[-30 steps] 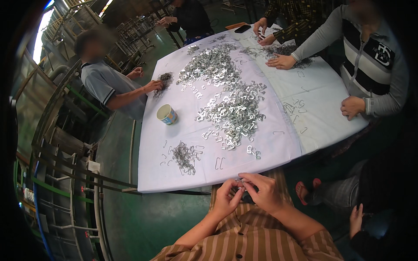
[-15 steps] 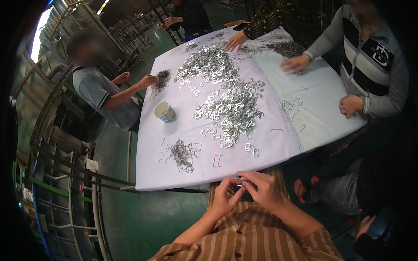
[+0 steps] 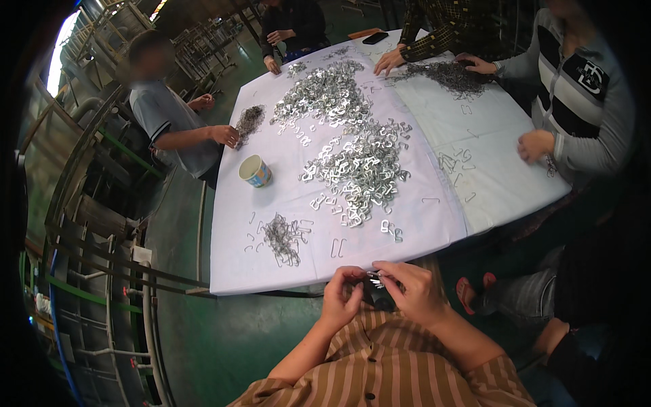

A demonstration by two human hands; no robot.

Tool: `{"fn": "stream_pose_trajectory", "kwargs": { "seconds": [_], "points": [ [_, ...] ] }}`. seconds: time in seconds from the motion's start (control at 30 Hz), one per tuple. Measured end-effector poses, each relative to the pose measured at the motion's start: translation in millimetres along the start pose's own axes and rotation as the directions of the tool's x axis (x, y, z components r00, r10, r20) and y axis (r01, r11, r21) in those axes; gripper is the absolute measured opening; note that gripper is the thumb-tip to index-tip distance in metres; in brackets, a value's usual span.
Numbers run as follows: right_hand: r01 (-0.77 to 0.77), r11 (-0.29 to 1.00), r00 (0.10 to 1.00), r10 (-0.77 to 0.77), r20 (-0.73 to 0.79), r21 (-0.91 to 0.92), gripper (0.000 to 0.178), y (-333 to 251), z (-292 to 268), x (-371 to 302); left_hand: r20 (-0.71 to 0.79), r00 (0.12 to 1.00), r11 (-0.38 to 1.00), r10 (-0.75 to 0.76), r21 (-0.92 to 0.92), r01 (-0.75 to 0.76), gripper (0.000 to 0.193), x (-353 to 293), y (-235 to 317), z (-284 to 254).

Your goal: The person sorts small metal clips and hooks on a table covered with a white cloth. They pick up items from a large mixed pile, separate them by type, and place them into smaller piles. Other people at the table perform similar sorting actions.

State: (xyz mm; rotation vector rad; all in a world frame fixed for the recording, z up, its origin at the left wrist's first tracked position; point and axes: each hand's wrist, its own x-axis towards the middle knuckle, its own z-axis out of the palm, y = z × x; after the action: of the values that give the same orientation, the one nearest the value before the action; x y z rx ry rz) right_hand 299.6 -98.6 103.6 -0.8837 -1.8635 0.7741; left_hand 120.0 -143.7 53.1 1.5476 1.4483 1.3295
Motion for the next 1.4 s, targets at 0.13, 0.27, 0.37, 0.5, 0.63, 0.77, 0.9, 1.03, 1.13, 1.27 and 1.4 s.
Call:
{"fn": "stream_pose_trajectory", "kwargs": {
  "seconds": [0.13,0.27,0.37,0.5,0.63,0.77,0.9,1.03,1.13,1.27,1.4],
  "points": [
    [0.001,1.000,1.000,-0.001,-0.014,-0.002,0.029,-0.7,-1.6,0.9,-0.135,0.991,0.996,0.024,0.086,-0.013,0.020,12.6,-11.8,-25.9],
    [-0.042,0.999,0.999,0.042,-0.003,0.003,0.031,1.0,-5.3,2.7,-0.276,0.959,0.969,0.060,0.245,0.010,0.017,27.9,-29.8,-67.0],
    [-0.019,1.000,0.999,0.019,-0.028,-0.001,0.031,6.3,-4.3,2.5,-0.366,0.931,0.980,-0.007,0.181,0.078,0.015,33.2,-32.6,-88.4],
    [-0.040,0.999,0.999,0.040,-0.017,0.005,0.032,7.5,-4.4,3.7,-0.412,0.911,0.962,-0.012,0.243,0.123,0.014,34.1,-36.8,-105.5],
    [-0.060,0.998,0.998,0.060,-0.018,0.015,0.032,6.8,-4.4,4.2,-0.415,0.910,0.932,-0.012,0.325,0.160,0.009,39.3,-48.2,-115.9],
    [-0.074,0.997,0.997,0.074,-0.009,0.020,0.033,7.6,-2.1,3.4,-0.349,0.935,0.838,-0.069,0.488,0.244,0.005,49.8,-62.2,-121.4],
    [-0.114,0.993,0.993,0.113,0.019,0.035,0.035,9.0,-0.5,0.2,-0.197,0.971,0.669,0.134,0.741,0.058,0.006,71.8,-86.9,-113.0],
    [-0.123,0.992,0.992,0.122,0.045,0.033,0.036,7.0,-0.4,-0.7,-0.033,0.942,0.500,0.333,0.854,-0.147,0.008,109.3,-104.0,-107.3],
    [-0.128,0.991,0.991,0.126,0.053,0.032,0.036,6.1,0.9,-2.7,0.161,0.969,0.346,0.190,0.912,-0.219,0.010,132.0,-108.8,-104.9],
    [-0.116,0.992,0.993,0.115,0.037,0.048,0.037,4.9,3.0,-5.6,0.234,0.971,0.153,-0.041,0.962,-0.225,0.011,149.2,-100.0,-92.7],
    [-0.118,0.990,0.992,0.114,0.053,0.071,0.039,7.6,4.5,-7.9,0.257,0.965,0.132,-0.060,0.960,-0.247,0.011,157.3,-98.3,-90.8]
  ]
}}
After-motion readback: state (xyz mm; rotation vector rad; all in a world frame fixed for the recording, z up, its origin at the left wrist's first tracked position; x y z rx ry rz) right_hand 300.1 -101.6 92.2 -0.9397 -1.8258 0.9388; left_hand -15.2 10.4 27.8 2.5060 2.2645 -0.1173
